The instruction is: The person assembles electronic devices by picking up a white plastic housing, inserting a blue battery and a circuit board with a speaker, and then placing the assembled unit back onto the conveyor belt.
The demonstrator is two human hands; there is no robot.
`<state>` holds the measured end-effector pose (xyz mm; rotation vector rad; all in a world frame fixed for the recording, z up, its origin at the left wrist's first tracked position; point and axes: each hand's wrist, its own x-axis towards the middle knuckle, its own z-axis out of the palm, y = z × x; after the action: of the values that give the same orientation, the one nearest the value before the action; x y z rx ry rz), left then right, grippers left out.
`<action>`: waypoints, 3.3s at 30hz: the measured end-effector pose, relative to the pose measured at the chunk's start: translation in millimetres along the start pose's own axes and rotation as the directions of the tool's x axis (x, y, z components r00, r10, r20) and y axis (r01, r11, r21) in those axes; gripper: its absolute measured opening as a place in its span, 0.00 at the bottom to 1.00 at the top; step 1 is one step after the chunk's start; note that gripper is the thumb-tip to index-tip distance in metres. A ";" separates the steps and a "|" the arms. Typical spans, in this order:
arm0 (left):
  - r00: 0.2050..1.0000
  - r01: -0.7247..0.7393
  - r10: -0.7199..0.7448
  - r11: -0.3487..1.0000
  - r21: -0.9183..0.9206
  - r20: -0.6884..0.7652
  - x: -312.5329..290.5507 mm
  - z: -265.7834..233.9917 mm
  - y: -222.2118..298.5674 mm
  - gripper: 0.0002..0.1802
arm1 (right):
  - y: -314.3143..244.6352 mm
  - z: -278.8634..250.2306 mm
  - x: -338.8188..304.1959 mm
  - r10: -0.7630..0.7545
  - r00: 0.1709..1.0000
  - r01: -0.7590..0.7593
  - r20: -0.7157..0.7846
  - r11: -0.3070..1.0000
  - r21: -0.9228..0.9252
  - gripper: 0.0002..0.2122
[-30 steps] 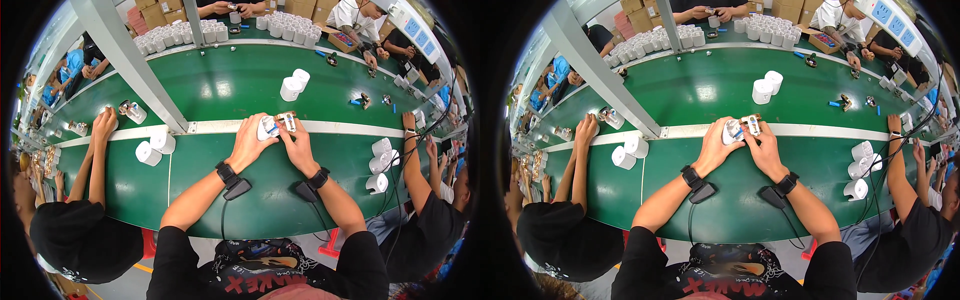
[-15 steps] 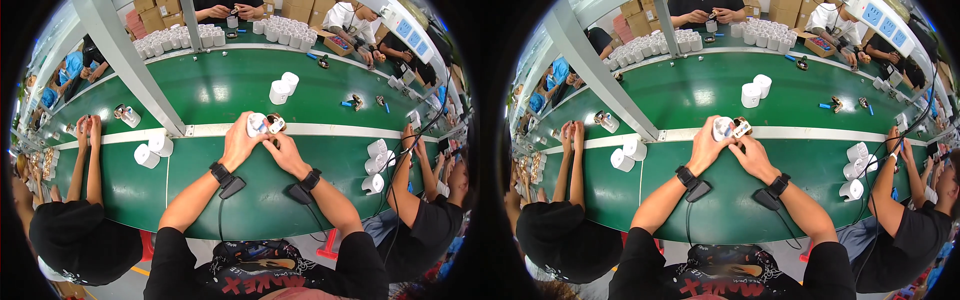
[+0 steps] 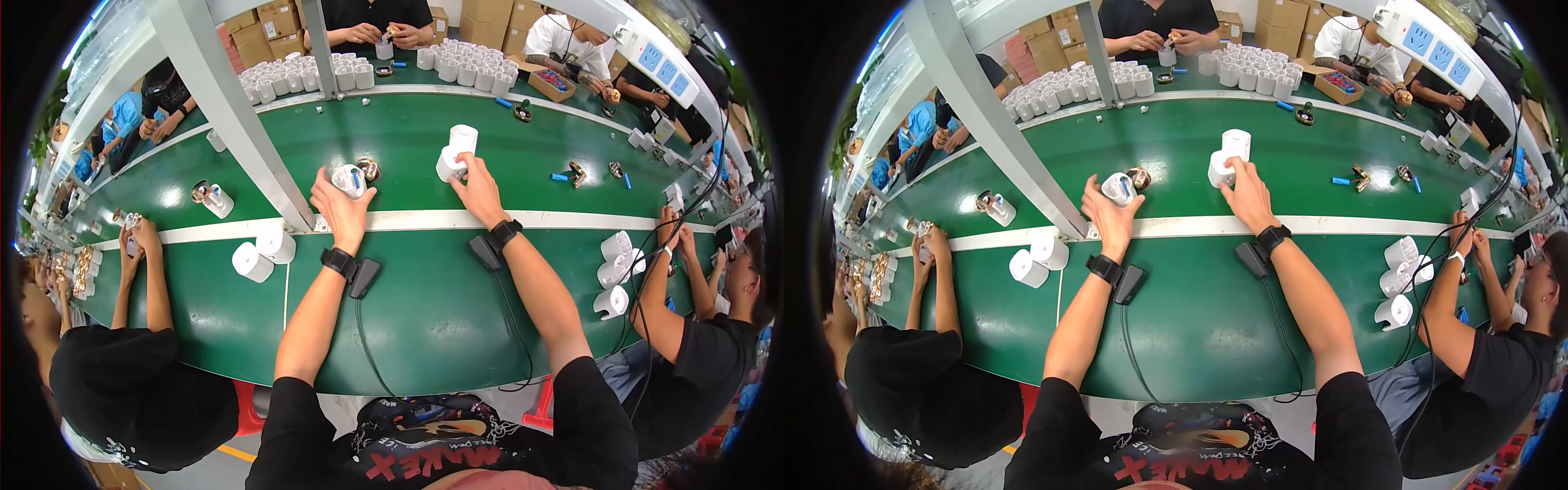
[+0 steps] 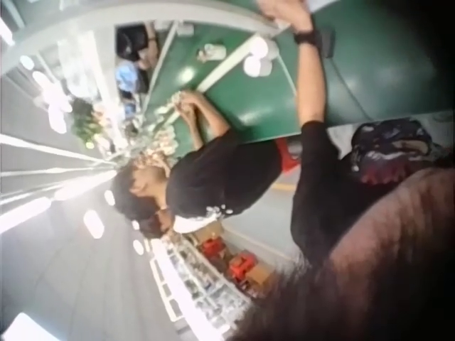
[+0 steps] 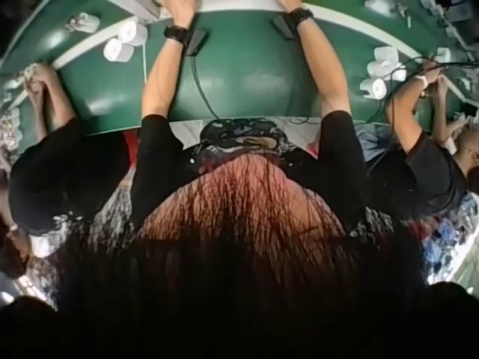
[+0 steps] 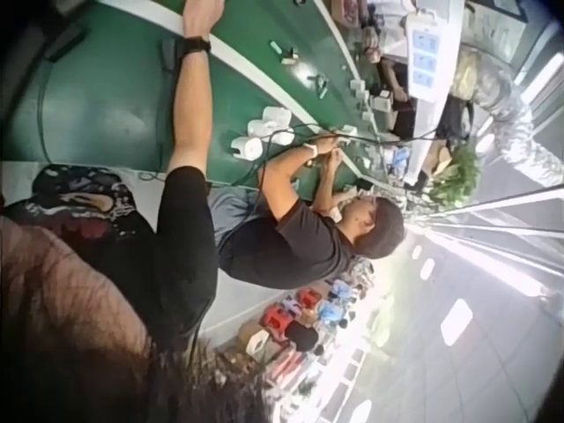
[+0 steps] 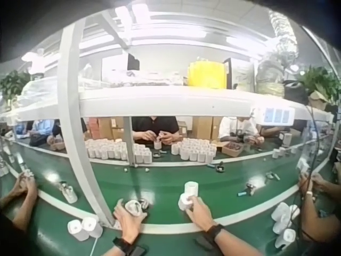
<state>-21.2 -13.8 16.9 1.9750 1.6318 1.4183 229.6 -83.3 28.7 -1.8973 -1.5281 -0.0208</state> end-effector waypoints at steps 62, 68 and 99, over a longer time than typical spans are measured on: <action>0.631 0.116 0.442 0.759 -0.640 0.638 -44.4 -3.8 58.1 0.53 | -26.8 -29.6 -70.6 0.261 0.917 -0.255 0.300 -0.193 0.947 0.07; 0.637 0.166 0.461 0.701 -0.693 0.618 -46.7 4.5 50.3 0.48 | -36.6 -40.1 -70.6 0.214 0.974 -0.148 0.069 0.380 0.913 0.10; 0.523 0.045 0.499 0.793 -0.608 0.690 -50.3 -2.6 55.8 0.39 | -49.9 -53.5 -72.7 -0.148 0.987 0.152 -0.058 0.762 0.630 0.10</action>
<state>16.5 -77.6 29.5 2.0118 0.4242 0.6307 185.2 -169.5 63.8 -1.2273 -1.4380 0.3771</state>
